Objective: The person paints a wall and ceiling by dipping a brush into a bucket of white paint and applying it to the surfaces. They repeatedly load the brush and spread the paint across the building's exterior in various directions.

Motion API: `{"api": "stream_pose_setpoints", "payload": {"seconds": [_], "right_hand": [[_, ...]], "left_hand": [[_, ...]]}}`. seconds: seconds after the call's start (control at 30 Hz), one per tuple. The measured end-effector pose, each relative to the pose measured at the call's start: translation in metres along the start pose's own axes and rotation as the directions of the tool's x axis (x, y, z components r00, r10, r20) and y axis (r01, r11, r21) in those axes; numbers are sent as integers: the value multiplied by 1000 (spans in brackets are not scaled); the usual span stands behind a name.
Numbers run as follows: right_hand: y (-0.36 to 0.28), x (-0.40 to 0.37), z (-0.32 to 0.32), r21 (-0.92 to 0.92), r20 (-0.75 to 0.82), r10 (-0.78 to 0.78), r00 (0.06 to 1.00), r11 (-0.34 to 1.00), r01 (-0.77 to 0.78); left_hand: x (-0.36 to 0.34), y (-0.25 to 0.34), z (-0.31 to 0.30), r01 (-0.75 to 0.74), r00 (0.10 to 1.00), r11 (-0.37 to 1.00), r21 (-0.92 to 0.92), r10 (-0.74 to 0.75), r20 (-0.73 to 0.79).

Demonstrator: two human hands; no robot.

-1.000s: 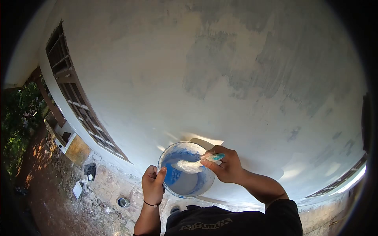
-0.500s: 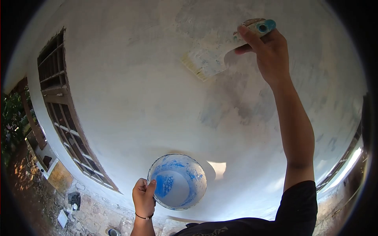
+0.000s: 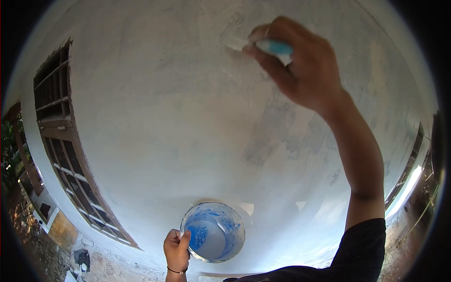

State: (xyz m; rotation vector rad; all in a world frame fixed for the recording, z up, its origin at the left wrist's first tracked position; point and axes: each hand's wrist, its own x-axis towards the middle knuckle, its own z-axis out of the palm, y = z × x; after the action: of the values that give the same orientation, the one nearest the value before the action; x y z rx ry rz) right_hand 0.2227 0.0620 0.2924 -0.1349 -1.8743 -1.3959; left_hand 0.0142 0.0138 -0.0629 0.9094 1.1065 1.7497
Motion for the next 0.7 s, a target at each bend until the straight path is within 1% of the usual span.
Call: {"api": "stream_pose_setpoints", "payload": {"seconds": [0.03,0.1,0.13,0.17,0.2,0.23,0.27,0.3,0.37,0.4,0.47,0.5,0.57,0.6,0.63,0.67,0.7], "right_hand": [[-17,-12,9,1,19,-66,998,998,66],[-50,-50,49,-114,-42,-246,968,964,240],[-68,-64,56,-123,-5,-320,947,940,317],[-85,-79,65,-90,8,-387,922,918,386],[-101,-92,67,-89,44,-429,902,898,431],[-116,-103,71,-90,31,-441,897,893,442],[-129,-109,71,-30,18,-409,913,912,409],[-138,-114,67,-13,13,-380,925,925,380],[-157,-122,56,96,27,-294,955,952,290],[-164,-123,49,99,32,-289,957,953,285],[-174,-125,35,337,58,-97,994,939,72],[-173,-125,30,338,62,-92,994,939,66],[-163,-123,18,350,44,-22,999,937,5],[-153,-119,19,412,8,71,997,909,-68],[-134,-104,12,497,36,112,993,860,-115],[-120,-91,8,469,37,186,982,865,-181],[-103,-84,2,436,19,187,982,883,-177]], "left_hand": [[2,1,-2,7,1000,1000,7,-7,13],[6,1,-7,15,999,1000,5,-15,37],[8,-1,-10,21,998,1000,0,-21,55],[9,-3,-14,22,998,1000,5,-22,63],[10,-7,-17,15,997,1000,-14,-14,73],[12,-11,-18,8,997,999,-34,-6,81],[12,-14,-19,-17,996,999,-26,20,86],[11,-13,-20,-17,996,1000,-21,19,88],[7,-10,-24,32,996,999,-12,-31,88],[4,-8,-27,39,995,999,-8,-38,91],[1,-5,-31,63,995,998,-26,-61,84],[0,-5,-33,68,994,997,-22,-66,87],[-4,-5,-36,55,997,998,2,-55,63],[-4,-5,-38,61,996,998,6,-61,63],[-5,-5,-39,54,997,998,19,-55,57],[-4,-5,-42,47,997,998,34,-49,53],[-4,-6,-43,54,997,998,39,-56,55]]}}
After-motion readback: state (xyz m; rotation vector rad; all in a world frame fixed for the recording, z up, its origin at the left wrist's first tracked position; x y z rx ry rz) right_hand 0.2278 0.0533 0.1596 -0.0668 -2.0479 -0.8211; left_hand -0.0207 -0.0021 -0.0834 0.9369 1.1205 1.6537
